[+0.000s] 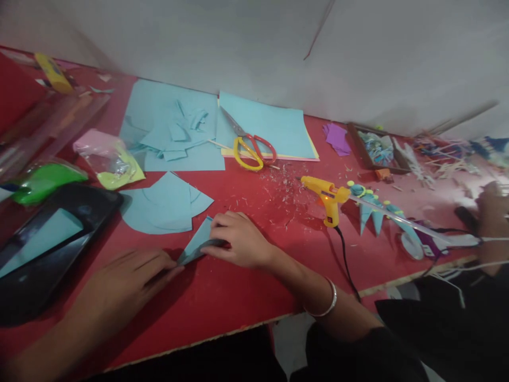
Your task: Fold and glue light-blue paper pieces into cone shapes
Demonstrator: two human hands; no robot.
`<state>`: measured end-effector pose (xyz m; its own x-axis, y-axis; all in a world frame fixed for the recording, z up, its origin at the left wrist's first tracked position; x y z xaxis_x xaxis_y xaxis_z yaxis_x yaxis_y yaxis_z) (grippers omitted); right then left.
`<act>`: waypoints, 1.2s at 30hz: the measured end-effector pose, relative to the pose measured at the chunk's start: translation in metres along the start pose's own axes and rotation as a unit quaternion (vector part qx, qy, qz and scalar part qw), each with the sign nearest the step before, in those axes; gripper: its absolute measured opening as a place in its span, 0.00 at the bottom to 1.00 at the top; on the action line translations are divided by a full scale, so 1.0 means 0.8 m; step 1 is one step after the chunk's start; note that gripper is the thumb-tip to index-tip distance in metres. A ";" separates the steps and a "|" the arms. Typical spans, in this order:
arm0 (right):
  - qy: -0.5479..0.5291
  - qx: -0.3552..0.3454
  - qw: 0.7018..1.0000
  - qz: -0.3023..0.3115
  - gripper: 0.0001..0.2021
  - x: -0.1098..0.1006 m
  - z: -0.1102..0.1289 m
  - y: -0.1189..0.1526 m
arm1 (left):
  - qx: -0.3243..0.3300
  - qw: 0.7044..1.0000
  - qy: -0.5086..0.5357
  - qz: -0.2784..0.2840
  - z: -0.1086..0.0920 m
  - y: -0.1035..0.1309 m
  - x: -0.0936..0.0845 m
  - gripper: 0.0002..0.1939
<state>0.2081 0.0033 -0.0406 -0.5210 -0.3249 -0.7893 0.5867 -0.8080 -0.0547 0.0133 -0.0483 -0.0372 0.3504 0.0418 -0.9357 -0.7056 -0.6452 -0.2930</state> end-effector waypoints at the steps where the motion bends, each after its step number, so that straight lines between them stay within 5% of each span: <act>1: 0.005 0.005 1.000 -0.001 0.12 0.001 0.001 0.000 | 0.003 1.000 -0.006 -0.006 -0.001 0.000 -0.001 0.25; 11: 0.089 0.034 0.995 0.000 0.14 0.010 0.001 -0.007 | -0.037 0.998 -0.046 -0.001 -0.005 0.002 -0.007 0.23; 22: 0.172 0.004 0.984 -0.042 0.16 0.016 0.003 -0.005 | 0.044 0.988 -0.146 -0.001 -0.008 0.001 -0.007 0.20; 31: 0.211 0.006 0.977 -0.041 0.16 0.018 0.004 -0.004 | 0.068 0.996 0.006 0.052 0.018 0.000 0.015 0.15; 36: 0.226 0.016 0.974 -0.031 0.15 0.018 0.005 -0.004 | 0.089 0.993 0.007 0.076 0.029 0.006 0.017 0.21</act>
<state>0.1964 -0.0003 -0.0492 -0.2250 -0.0314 -0.9738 0.5388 -0.8368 -0.0975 0.0003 -0.0329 -0.0559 0.2394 -0.0574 -0.9692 -0.8480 -0.4984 -0.1800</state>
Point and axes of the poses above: each hand's wrist, its own y-axis away from the middle knuckle, its own x-axis out of the palm, z = x × y, the point moved 2 cm from there along -y, towards the middle knuckle, and after that the axes turned 11 degrees about x, right-handed, at the moved point
